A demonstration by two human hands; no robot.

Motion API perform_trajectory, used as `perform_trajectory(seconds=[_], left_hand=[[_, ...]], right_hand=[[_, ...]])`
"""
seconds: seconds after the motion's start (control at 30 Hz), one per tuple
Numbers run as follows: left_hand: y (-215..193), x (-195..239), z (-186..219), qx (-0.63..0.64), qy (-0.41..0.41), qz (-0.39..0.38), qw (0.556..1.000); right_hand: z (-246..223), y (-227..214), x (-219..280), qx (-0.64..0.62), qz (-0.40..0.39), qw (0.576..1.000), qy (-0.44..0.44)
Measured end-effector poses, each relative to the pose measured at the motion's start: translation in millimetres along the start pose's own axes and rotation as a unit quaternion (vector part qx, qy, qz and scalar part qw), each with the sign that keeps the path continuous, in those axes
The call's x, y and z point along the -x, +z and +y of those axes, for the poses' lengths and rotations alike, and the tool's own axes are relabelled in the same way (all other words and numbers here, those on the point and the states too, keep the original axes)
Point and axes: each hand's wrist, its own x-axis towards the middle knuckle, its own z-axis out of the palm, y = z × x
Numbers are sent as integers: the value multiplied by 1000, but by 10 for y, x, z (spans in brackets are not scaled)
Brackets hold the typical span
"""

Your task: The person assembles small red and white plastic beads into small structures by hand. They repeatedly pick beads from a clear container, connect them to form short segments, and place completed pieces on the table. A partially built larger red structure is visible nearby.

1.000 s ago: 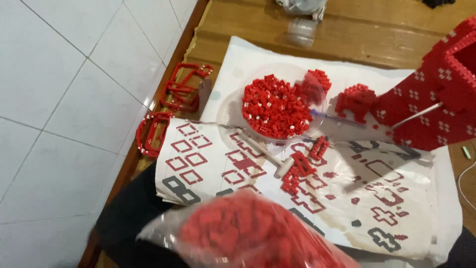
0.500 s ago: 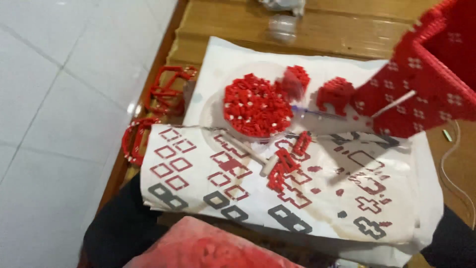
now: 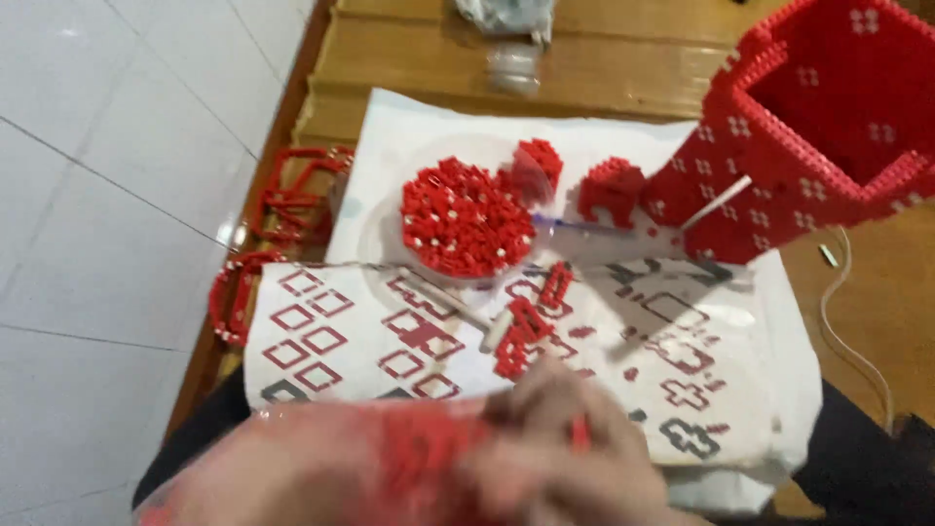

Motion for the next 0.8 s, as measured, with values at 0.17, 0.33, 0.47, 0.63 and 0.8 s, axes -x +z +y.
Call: perform_trajectory(seconds=[0.17,0.33,0.47,0.63,0.8], left_hand=[[-693,-479,-382,-25,-40,-4,999],[-1175,-959,-489,-130,-40,-103,985],[-1639,-1333,-555,-146,-59,-152,976],[-1962,-1863,-416,-121,-56,-197,971],[-1990,-2128,-264,-144,-97,-235,956]], right_hand=[[573,-234,-522,46,-56,989,130],[865,97,-555,-42,-7,922,384],[792,165,-603,-233,-7,828,509],[1006,230,-515,-310,-98,775,542],[1078,325,-741,-325,-90,728,597]])
